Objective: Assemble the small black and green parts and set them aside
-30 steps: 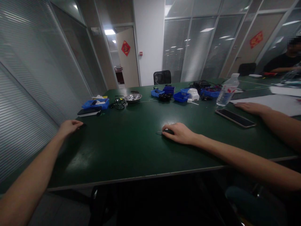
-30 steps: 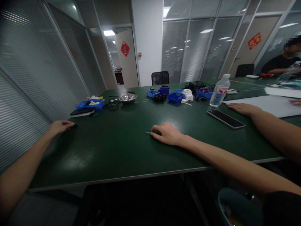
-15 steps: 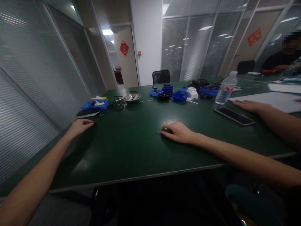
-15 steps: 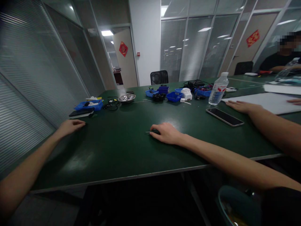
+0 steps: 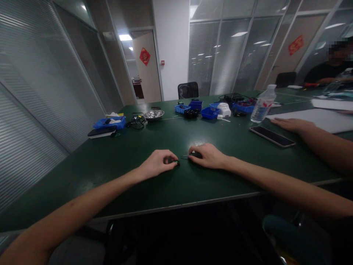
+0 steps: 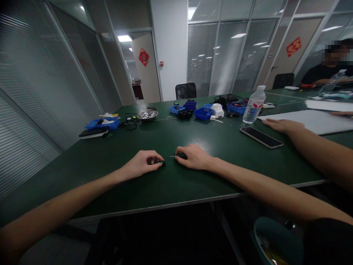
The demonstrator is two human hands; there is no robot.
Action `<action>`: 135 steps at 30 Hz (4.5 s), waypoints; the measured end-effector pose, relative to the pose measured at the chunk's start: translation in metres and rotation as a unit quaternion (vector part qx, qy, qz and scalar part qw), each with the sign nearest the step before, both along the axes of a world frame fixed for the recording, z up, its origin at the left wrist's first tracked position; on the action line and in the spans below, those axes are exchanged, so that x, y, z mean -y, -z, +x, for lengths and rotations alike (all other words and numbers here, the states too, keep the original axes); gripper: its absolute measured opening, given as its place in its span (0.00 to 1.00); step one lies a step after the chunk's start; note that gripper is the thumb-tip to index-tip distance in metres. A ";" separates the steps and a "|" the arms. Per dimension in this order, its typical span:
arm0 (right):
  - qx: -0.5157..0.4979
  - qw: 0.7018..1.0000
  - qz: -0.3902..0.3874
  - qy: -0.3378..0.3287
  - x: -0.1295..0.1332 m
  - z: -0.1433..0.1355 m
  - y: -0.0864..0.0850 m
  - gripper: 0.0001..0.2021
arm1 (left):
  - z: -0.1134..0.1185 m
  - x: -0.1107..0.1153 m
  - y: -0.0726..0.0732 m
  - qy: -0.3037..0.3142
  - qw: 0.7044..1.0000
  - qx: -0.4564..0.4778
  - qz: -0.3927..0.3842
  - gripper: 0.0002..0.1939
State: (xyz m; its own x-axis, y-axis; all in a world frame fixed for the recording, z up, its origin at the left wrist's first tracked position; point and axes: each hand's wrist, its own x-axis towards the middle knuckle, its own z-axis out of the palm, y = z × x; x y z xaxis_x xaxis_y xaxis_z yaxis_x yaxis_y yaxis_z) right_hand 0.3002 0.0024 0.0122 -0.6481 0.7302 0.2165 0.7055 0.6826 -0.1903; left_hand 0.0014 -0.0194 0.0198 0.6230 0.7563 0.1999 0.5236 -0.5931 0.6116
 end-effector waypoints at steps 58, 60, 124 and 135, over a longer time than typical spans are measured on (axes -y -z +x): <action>0.004 0.985 0.007 -0.174 0.013 -0.008 0.003 0.19 | 0.001 0.004 0.016 0.029 0.999 0.030 0.014 0.10; 0.004 0.985 0.010 -0.171 0.013 -0.009 0.004 0.19 | 0.001 0.003 0.016 0.028 0.999 0.032 0.006 0.11; 0.019 0.999 -0.019 -0.024 0.002 -0.003 0.002 0.19 | -0.007 -0.008 0.013 0.023 1.000 0.015 0.004 0.12; 0.009 0.993 -0.015 0.118 -0.008 0.002 0.004 0.18 | 0.000 -0.054 0.012 0.069 0.996 -0.007 0.054 0.06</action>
